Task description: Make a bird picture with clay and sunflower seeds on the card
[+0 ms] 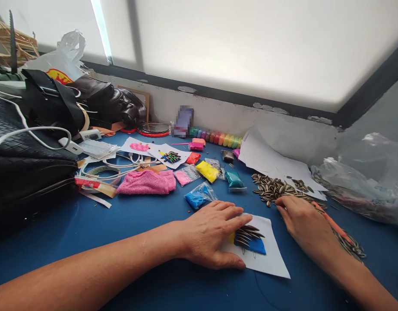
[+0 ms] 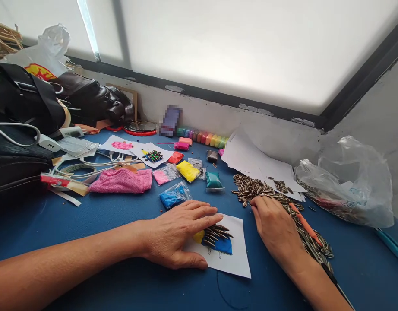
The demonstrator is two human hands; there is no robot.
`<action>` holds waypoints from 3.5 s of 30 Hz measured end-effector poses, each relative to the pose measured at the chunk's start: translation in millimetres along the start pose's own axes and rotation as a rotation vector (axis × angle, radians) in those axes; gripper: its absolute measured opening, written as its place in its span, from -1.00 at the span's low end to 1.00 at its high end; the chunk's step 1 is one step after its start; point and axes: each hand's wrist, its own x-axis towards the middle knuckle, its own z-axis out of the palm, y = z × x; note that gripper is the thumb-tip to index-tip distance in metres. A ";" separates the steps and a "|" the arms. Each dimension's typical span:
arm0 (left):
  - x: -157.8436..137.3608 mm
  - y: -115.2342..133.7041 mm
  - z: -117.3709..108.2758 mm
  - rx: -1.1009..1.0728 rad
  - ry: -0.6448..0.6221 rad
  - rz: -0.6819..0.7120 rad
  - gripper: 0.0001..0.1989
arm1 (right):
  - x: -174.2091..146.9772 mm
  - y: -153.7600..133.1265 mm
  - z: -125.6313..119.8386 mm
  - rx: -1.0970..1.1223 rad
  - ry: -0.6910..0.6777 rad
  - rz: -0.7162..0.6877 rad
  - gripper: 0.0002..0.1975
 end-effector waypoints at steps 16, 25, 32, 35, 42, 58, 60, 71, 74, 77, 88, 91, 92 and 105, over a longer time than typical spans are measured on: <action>0.4 1.3 -2.2 -0.031 -0.030 -0.014 -0.16 | -10.0 11.8 -37.0 0.088 -0.029 0.266 -0.65; 0.2 1.4 -2.3 -0.023 -0.029 -0.011 -0.14 | -19.2 -8.7 -41.3 0.248 -0.107 0.167 -0.69; 1.2 -0.5 -1.2 -0.024 -0.022 -0.007 -0.15 | -26.8 -23.8 -42.7 0.341 -0.236 0.136 -0.78; 1.0 -0.5 -1.8 -0.019 -0.030 -0.007 -0.15 | -25.3 -21.4 -42.0 0.347 -0.246 0.177 -0.80; 0.7 0.0 -2.1 -0.022 -0.037 -0.012 -0.15 | -15.3 -10.0 -32.8 0.267 -0.156 0.251 -0.68; 0.2 0.1 -1.2 -0.020 -0.031 -0.009 -0.14 | -19.6 16.1 -15.0 0.010 -0.165 0.170 -0.66; 0.1 0.4 -1.4 -0.017 -0.038 -0.010 -0.14 | -18.7 14.4 -11.6 0.027 -0.156 0.148 -0.65; 0.4 1.4 -2.6 -0.001 -0.029 -0.003 -0.17 | -22.5 -9.3 -36.2 0.160 -0.120 0.126 -0.70; 0.7 1.4 -3.0 0.003 -0.032 -0.006 -0.17 | -26.1 -25.7 -46.5 0.275 -0.221 0.105 -0.73; 0.3 1.0 -2.6 0.003 -0.026 0.000 -0.16 | -27.7 -39.0 -51.3 0.326 -0.254 0.062 -0.75; -1.3 -0.4 -0.6 0.029 -0.021 0.009 -0.23 | -30.5 -51.7 -46.3 0.335 -0.309 0.017 -0.80; -1.0 0.0 -1.2 0.029 -0.024 0.009 -0.24 | -32.1 -53.0 -44.7 0.355 -0.281 -0.011 -0.82; -0.9 0.2 -1.4 0.027 -0.024 0.010 -0.24 | -31.9 -53.6 -44.4 0.362 -0.265 -0.025 -0.83; -1.1 0.5 -1.3 0.028 -0.049 -0.001 -0.31 | -36.0 -44.0 -32.7 0.293 -0.239 -0.126 -0.84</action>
